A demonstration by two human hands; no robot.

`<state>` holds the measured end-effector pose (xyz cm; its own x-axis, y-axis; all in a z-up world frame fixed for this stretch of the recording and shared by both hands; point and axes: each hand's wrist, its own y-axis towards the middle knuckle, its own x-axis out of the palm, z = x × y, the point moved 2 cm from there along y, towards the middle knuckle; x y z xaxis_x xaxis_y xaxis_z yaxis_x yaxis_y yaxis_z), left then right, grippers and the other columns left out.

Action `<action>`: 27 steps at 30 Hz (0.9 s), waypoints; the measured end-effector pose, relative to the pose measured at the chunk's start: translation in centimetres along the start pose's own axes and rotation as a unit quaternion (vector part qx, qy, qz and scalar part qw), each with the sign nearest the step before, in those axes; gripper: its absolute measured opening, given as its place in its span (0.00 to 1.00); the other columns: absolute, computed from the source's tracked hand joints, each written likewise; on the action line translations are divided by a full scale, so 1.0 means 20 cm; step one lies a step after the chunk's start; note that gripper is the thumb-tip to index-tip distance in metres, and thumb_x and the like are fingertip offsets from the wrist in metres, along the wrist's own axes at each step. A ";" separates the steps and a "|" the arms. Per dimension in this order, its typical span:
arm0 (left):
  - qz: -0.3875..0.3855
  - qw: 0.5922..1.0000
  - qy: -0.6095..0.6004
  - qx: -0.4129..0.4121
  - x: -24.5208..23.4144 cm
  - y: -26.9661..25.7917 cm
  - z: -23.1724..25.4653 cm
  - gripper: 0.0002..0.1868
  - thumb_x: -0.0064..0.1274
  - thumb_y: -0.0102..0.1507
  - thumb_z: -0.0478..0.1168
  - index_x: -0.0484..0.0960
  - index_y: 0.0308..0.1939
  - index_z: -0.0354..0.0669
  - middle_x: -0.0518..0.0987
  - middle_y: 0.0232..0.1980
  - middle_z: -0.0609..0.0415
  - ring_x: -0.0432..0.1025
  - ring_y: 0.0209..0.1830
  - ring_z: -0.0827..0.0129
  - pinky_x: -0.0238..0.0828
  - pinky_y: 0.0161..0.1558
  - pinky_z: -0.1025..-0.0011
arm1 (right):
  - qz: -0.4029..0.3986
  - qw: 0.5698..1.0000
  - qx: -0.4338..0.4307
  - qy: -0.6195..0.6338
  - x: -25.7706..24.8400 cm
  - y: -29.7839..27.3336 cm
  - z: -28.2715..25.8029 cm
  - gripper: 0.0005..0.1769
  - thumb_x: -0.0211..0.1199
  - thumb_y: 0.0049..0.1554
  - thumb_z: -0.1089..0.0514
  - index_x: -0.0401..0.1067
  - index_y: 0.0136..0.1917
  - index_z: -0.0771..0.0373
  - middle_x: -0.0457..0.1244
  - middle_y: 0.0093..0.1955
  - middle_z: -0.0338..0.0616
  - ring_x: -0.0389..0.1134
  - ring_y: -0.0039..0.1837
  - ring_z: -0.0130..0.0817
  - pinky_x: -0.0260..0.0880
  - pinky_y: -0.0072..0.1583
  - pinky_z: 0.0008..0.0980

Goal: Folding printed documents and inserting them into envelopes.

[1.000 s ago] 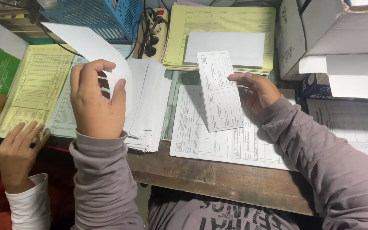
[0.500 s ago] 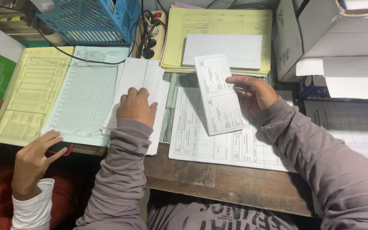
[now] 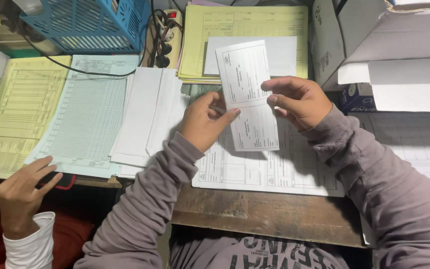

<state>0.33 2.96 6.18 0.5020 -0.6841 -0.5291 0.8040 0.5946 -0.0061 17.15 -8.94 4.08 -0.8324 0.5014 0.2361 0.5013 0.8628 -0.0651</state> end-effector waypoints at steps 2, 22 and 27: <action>0.029 0.993 -0.114 0.013 0.06 0.03 -0.09 0.17 0.52 0.58 0.46 0.72 0.43 0.37 0.73 0.37 0.51 0.73 0.36 0.67 0.74 0.36 0.74 | -0.008 0.999 -0.027 0.018 0.00 0.01 0.00 0.19 0.58 0.48 0.72 0.66 0.55 0.67 0.64 0.44 0.47 0.65 0.39 0.23 0.72 0.38 0.18; 0.084 0.960 -0.267 0.002 0.17 0.00 -0.10 0.07 0.55 0.56 0.33 0.76 0.36 0.34 0.77 0.27 0.49 0.71 0.29 0.76 0.75 0.33 0.75 | -0.032 0.994 -0.066 -0.082 0.04 -0.01 0.09 0.20 0.65 0.43 0.68 0.67 0.50 0.67 0.64 0.42 0.48 0.63 0.46 0.32 0.68 0.48 0.35; 0.112 0.953 -0.278 0.055 0.19 0.02 -0.19 0.02 0.49 0.58 0.30 0.73 0.34 0.38 0.77 0.29 0.47 0.71 0.32 0.72 0.73 0.34 0.72 | -0.003 0.999 0.045 -0.019 -0.12 0.06 0.30 0.16 0.59 0.41 0.67 0.69 0.46 0.62 0.63 0.40 0.44 0.64 0.43 0.32 0.66 0.48 0.34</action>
<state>1.29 2.24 0.93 0.7315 -0.6814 0.0241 0.6701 0.7250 0.1595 18.26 -8.78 -2.37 -0.8446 0.4969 0.1992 0.4748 0.8672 -0.1503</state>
